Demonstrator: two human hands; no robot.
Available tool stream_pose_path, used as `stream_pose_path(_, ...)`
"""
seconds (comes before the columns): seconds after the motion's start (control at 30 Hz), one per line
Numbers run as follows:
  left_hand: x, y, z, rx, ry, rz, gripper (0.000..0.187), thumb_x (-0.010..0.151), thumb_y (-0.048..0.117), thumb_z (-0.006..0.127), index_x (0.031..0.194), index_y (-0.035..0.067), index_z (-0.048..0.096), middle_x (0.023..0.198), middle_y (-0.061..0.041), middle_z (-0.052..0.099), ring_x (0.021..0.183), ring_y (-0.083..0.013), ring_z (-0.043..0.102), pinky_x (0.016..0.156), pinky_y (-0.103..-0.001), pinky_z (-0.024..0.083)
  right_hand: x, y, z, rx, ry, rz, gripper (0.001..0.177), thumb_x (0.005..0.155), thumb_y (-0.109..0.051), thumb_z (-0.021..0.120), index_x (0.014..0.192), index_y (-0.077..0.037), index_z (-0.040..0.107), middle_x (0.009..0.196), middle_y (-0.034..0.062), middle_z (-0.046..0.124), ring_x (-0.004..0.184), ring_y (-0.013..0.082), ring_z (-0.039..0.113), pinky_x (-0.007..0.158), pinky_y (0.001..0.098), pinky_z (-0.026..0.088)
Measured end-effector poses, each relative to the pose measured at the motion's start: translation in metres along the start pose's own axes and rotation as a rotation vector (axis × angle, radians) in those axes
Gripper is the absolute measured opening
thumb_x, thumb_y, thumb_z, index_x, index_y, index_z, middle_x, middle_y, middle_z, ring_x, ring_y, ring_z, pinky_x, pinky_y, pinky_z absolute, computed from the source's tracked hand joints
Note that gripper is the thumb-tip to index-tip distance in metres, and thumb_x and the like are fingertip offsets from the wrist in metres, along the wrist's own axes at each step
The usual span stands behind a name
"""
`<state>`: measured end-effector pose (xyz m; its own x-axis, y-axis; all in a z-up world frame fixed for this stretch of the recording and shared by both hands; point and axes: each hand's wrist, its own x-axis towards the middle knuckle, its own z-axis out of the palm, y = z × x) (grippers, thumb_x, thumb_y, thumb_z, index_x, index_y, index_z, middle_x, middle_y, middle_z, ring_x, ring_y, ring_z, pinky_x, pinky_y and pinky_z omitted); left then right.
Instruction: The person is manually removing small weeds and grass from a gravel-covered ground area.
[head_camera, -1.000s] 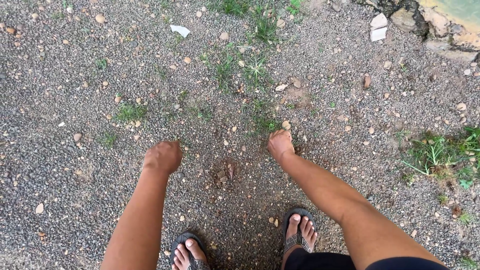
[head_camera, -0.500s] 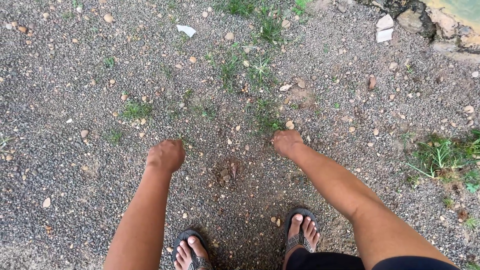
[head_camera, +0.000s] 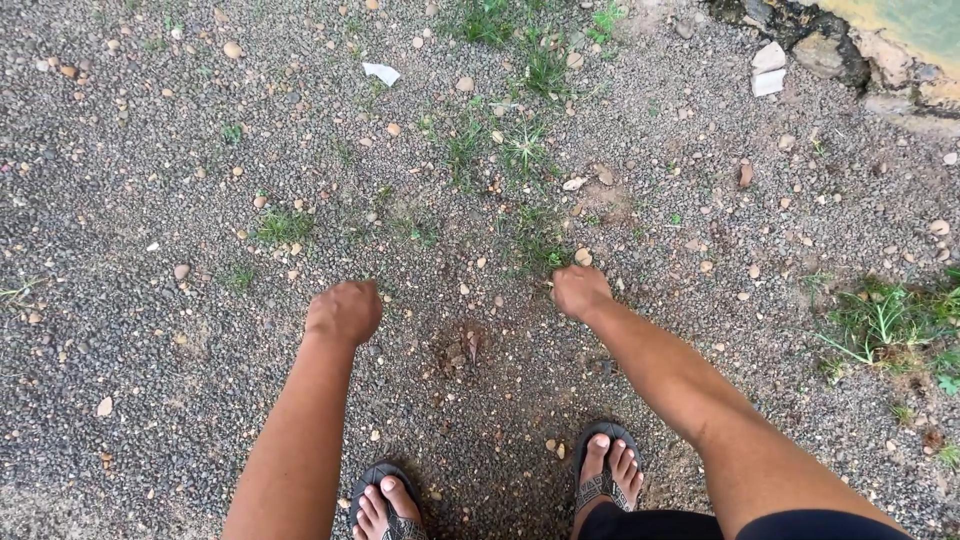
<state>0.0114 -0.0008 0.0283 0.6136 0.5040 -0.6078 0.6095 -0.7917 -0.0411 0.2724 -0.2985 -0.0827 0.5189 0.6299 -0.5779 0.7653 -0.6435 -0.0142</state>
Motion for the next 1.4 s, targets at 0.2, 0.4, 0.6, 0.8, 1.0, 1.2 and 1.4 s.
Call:
stream_pose_path(0.2,0.005,-0.009,0.009,-0.096,0.022,-0.019,0.045,0.102,0.029,0.036,0.131,0.019,0.070,0.121,-0.011,0.076,0.115,-0.0317,0.071,0.098,-0.051,0.056,-0.030,-0.006,-0.015,0.059,-0.027,-0.011,0.041,0.100,-0.032,0.052,0.117,0.000,0.073,0.107,0.0254,0.077,0.104,0.0414,0.076,0.088,0.0497,0.060)
stream_pose_path(0.4,-0.001,-0.010,0.001,-0.043,-0.002,-0.022,0.045,0.103,0.028,0.037,0.130,0.016,0.070,0.122,-0.011,0.076,0.115,-0.0307,0.071,0.098,-0.051,0.056,-0.074,-0.029,-0.063,0.089,0.002,-0.018,0.043,0.101,-0.034,0.050,0.123,-0.001,0.068,0.102,0.0256,0.077,0.101,0.0419,0.076,0.086,0.0512,0.059)
stream_pose_path(0.6,0.010,-0.012,0.006,-0.025,-0.041,-0.013,0.047,0.103,0.032,0.035,0.130,0.016,0.069,0.122,-0.009,0.076,0.116,-0.0306,0.072,0.098,-0.051,0.056,-0.059,-0.009,-0.030,0.095,0.007,-0.066,0.046,0.097,-0.041,0.049,0.123,-0.006,0.063,0.093,0.0242,0.077,0.092,0.0448,0.075,0.082,0.0548,0.057)
stream_pose_path(0.8,0.018,-0.006,0.007,-0.029,-0.054,0.004,0.048,0.103,0.034,0.034,0.129,0.017,0.071,0.124,-0.010,0.076,0.118,-0.0323,0.071,0.099,-0.052,0.056,-0.090,-0.024,-0.030,0.100,0.022,-0.212,0.033,0.097,-0.029,0.059,0.114,-0.002,0.063,0.094,0.0258,0.075,0.087,0.0468,0.074,0.076,0.0527,0.060)
stream_pose_path(1.0,0.020,-0.003,0.004,-0.013,-0.012,0.025,0.045,0.104,0.031,0.037,0.128,0.017,0.072,0.119,-0.012,0.077,0.113,-0.0320,0.073,0.097,-0.050,0.057,-0.141,-0.057,-0.009,-0.004,-0.051,-0.520,0.024,0.100,-0.012,0.051,0.121,-0.005,0.059,0.099,0.0179,0.076,0.089,0.0328,0.076,0.073,0.0430,0.061)
stream_pose_path(1.2,0.017,0.000,-0.001,0.008,-0.007,0.051,0.045,0.105,0.032,0.036,0.129,0.016,0.071,0.120,-0.014,0.076,0.114,-0.0319,0.072,0.100,-0.051,0.055,-0.124,-0.052,-0.029,-0.229,0.016,-0.557,0.031,0.098,-0.002,0.052,0.128,-0.001,0.060,0.100,0.0153,0.075,0.088,0.0235,0.074,0.072,0.0334,0.063)
stream_pose_path(1.4,0.025,-0.017,0.022,-0.008,-0.006,-0.005,0.044,0.104,0.033,0.039,0.132,0.020,0.069,0.123,-0.010,0.076,0.115,-0.0307,0.072,0.099,-0.051,0.054,-0.112,-0.033,-0.053,-0.270,0.036,-0.391,0.047,0.098,0.002,0.050,0.145,0.003,0.048,0.085,0.0118,0.073,0.072,0.0186,0.068,0.063,0.0333,0.059)
